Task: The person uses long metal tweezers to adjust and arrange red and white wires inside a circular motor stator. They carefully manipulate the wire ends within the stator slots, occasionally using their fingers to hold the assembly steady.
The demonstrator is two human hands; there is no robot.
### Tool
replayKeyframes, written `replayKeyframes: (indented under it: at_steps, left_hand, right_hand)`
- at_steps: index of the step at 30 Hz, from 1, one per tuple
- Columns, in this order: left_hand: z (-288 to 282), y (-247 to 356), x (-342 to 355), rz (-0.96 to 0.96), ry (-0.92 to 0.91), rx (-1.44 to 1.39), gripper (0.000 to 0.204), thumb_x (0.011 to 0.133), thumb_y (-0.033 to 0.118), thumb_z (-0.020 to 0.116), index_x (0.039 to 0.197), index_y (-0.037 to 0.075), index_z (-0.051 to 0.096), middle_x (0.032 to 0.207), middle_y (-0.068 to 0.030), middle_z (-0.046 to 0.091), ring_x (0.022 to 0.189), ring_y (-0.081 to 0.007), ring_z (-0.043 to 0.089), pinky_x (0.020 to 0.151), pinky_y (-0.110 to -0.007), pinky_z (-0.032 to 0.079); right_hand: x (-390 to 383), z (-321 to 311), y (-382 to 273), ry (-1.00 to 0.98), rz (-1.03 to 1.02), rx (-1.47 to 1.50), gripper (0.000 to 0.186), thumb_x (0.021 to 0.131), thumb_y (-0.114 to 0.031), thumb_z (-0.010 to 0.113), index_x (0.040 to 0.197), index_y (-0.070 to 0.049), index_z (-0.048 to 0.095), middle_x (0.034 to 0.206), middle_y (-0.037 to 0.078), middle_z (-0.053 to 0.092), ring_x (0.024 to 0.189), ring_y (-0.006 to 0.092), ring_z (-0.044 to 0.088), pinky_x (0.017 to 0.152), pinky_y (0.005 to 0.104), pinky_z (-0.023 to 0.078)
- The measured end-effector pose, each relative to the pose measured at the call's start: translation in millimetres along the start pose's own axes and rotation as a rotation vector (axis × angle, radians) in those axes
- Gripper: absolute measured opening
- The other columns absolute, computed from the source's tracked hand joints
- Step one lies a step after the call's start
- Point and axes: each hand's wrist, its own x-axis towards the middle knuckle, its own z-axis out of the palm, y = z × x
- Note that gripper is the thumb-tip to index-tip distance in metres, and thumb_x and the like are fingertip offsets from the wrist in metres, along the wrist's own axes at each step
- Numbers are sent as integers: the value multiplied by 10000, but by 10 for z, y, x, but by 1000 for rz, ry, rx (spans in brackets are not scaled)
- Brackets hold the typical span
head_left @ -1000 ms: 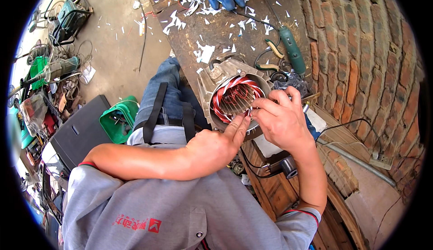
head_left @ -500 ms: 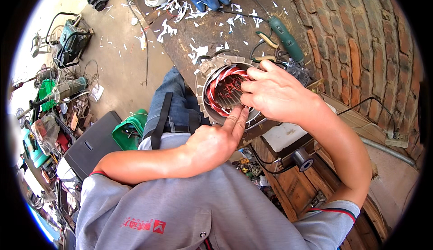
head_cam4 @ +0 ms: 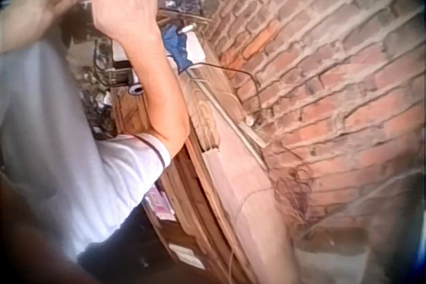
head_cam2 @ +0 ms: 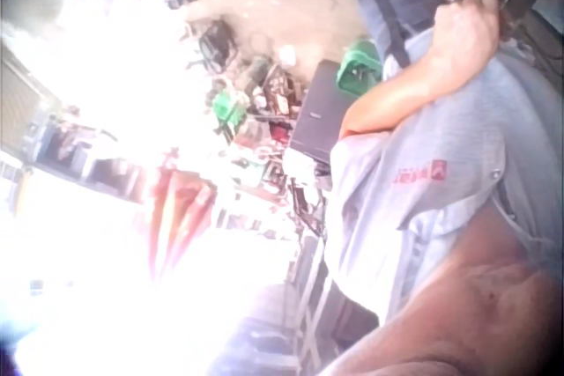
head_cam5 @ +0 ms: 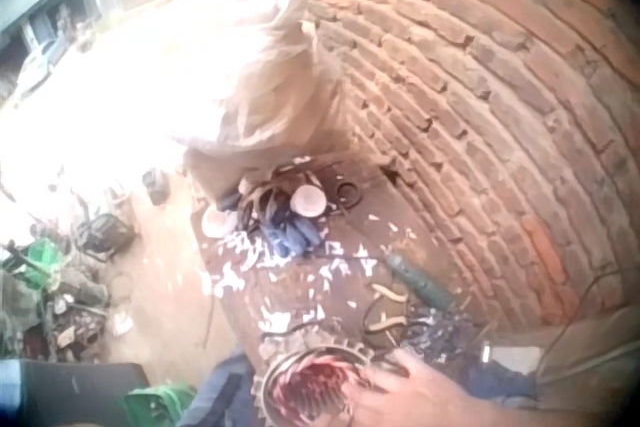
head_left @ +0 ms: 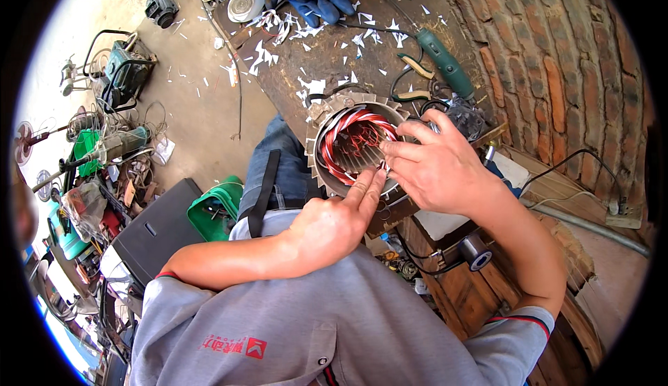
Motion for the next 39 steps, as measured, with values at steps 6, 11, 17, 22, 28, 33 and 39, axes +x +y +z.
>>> replayKeyframes:
  at_steps: [6, 11, 17, 22, 28, 33, 39]
  left_hand:
    - [12, 27, 28, 4, -9, 52, 640, 829, 82, 609, 1418, -77, 417, 1366, -278, 529, 633, -239, 699, 481, -331, 550]
    - [-6, 38, 24, 3, -34, 66, 618, 839, 88, 620, 1404, -74, 429, 1373, -272, 522, 700, -284, 709, 521, -351, 568]
    - [-340, -56, -113, 170, 78, -101, 530, 845, 73, 663, 1349, -19, 526, 1288, -221, 605, 834, -320, 716, 663, -375, 598]
    - [-796, -476, -67, 43, 195, -437, 333, 944, 76, 610, 1265, -12, 604, 1180, -133, 689, 929, -204, 704, 751, -295, 570]
    - [-886, -1204, 822, -39, -44, -862, 479, 1051, 364, 437, 1300, -20, 578, 1331, -141, 598, 1238, -225, 552, 1111, -382, 374]
    - [-819, -1164, 1044, -83, -441, -812, 658, 1047, 514, 315, 1454, 13, 441, 1424, -130, 523, 1294, -228, 511, 1108, -363, 375]
    - [-761, -1209, 963, -103, -442, -984, 656, 1032, 461, 426, 1486, -9, 370, 1431, -133, 508, 1279, -209, 510, 1096, -350, 366]
  right_hand:
    - [-222, 220, -221, 82, 91, -173, 362, 812, -218, 578, 1058, 12, 711, 1228, 141, 658, 1179, 295, 573, 1099, 603, 297]
    - [-222, 170, -224, 82, 180, -7, 320, 849, -229, 628, 1078, -24, 716, 1240, 121, 653, 1201, 265, 571, 1127, 618, 253]
    - [-373, 365, -594, 699, 420, 171, 275, 855, -116, 667, 1101, 6, 681, 1184, 135, 666, 1108, 295, 602, 1016, 477, 418]
    - [-423, 1285, -1122, 1429, 1037, 778, 302, 961, -54, 558, 1239, 54, 604, 1315, 169, 592, 1059, 232, 616, 923, 370, 481]
    - [228, 1610, -1436, 1419, 904, 871, 729, 1012, -365, 524, 1520, 48, 203, 1547, 229, 299, 1407, 331, 343, 1147, 417, 270]
    - [704, 1640, -1343, 1646, 913, 1038, 777, 1022, -391, 497, 1544, 21, 95, 1522, 207, 302, 1387, 267, 323, 1142, 378, 245]
    - [783, 1483, -1195, 1968, 768, 1178, 607, 1044, -285, 457, 1517, 10, 215, 1462, 168, 399, 1312, 216, 411, 1102, 347, 313]
